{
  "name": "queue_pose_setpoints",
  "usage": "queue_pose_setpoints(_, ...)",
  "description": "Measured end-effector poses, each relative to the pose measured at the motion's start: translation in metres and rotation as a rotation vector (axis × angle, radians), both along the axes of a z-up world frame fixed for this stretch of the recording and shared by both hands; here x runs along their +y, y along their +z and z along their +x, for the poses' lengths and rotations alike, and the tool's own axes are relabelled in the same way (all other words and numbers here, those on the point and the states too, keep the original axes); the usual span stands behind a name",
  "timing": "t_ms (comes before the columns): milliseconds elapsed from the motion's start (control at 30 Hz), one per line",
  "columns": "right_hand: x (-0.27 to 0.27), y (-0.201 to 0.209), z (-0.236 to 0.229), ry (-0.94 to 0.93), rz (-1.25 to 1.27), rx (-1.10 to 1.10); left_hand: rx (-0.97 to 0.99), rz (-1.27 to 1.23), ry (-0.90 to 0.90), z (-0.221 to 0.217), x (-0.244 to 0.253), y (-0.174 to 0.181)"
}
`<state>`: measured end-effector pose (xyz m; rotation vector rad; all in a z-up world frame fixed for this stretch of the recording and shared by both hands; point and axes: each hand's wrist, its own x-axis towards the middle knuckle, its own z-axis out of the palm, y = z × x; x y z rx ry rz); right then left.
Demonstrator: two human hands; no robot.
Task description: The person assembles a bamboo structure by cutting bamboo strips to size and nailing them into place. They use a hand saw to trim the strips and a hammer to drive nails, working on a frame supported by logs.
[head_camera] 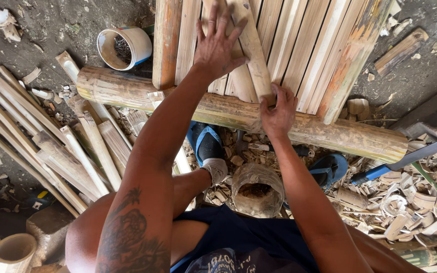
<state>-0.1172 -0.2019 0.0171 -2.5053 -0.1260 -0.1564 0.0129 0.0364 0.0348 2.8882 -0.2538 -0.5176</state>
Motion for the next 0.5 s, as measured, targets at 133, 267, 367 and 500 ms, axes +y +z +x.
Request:
queue_pose_setpoints(133, -0.004, -0.007, -0.001, 0.001, 0.0, -0.001, -0.087, 0.012, -0.16, 0.008, -0.005, 0.007)
queue_pose_setpoints(267, -0.006, -0.011, -0.002, 0.012, 0.016, 0.037, -0.037, 0.071, -0.153, 0.017, -0.008, 0.012)
queue_pose_setpoints(367, -0.007, -0.014, 0.001, 0.018, -0.01, 0.044, 0.008, 0.084, -0.16, 0.025, -0.007, 0.01)
queue_pose_setpoints(500, -0.007, -0.017, -0.001, 0.009, 0.001, 0.013, -0.07, 0.012, -0.144, 0.022, -0.009, 0.0)
